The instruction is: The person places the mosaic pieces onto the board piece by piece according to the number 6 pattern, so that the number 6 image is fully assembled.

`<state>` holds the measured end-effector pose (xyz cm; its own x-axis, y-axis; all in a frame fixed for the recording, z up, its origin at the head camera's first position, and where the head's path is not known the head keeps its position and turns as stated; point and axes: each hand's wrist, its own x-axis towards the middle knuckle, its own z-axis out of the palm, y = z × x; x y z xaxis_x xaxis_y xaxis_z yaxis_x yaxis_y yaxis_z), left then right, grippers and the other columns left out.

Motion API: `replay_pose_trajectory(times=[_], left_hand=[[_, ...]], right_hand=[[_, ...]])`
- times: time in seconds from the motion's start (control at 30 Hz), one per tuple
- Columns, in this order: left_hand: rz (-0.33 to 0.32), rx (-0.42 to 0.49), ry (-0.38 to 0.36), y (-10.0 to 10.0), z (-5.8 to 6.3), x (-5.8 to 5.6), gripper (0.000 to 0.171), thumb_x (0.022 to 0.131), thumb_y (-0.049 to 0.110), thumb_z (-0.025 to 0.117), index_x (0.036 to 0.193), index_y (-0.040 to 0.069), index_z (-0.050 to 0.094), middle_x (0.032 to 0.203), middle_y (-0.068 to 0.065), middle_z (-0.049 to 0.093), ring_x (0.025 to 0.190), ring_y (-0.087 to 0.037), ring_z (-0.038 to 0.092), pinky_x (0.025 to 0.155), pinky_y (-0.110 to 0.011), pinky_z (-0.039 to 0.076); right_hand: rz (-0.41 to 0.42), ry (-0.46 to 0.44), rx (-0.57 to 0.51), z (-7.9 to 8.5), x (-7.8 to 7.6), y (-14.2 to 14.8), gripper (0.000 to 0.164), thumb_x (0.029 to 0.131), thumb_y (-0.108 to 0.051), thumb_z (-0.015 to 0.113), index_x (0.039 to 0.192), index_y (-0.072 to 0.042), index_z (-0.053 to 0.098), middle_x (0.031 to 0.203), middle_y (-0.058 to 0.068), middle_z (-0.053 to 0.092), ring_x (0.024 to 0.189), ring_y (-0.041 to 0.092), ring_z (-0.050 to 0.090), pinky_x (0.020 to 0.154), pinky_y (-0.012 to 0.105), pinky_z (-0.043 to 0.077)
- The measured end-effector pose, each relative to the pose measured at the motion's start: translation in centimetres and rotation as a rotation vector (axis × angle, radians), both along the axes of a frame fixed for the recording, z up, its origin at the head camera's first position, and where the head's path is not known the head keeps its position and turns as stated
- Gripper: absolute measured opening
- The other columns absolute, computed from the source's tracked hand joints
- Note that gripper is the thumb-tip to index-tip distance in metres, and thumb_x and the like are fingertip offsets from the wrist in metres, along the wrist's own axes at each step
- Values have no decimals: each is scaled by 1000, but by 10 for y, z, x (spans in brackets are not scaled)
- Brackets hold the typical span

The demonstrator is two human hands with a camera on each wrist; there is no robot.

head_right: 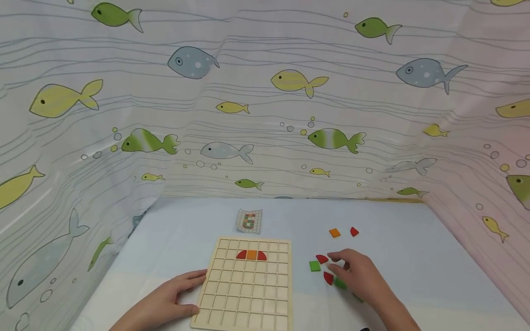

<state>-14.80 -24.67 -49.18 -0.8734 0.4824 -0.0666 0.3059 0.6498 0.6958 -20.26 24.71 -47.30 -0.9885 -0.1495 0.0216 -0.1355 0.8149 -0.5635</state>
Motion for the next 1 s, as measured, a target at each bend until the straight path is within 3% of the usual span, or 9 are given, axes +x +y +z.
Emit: replay_pose_trajectory(times=[0.1, 0.4, 0.73, 1.0], left_hand=[[-6, 1, -32, 1, 0, -1, 75, 87, 54, 69, 148, 15, 49, 154, 6, 39, 139, -28, 37, 104, -34, 39], [1, -10, -23, 1, 0, -2, 75, 86, 54, 70, 147, 15, 49, 153, 7, 40, 138, -29, 38, 104, -36, 39], [7, -13, -40, 2, 2, -1, 76, 86, 54, 70, 148, 14, 49, 154, 6, 39, 139, -30, 37, 105, -39, 38], [22, -42, -24, 3, 5, -2, 77, 86, 55, 70, 147, 12, 50, 154, 6, 40, 139, -30, 37, 105, -46, 38]], right_hand=[[-11, -2, -6, -2, 5, 8, 32, 87, -31, 77, 117, -21, 74, 102, -13, 66, 77, 9, 54, 63, 24, 46], [-15, 40, -3, -10, 15, 24, 36, 86, -36, 77, 118, -20, 72, 106, -11, 66, 79, 7, 52, 63, 24, 45], [1, -65, 117, -21, 13, 27, 47, 75, -47, 83, 113, -20, 76, 107, -6, 65, 94, 14, 59, 80, 38, 52], [30, -70, 129, -22, 11, 28, 42, 74, -43, 85, 108, -20, 77, 104, -6, 62, 87, 11, 55, 74, 33, 51]])
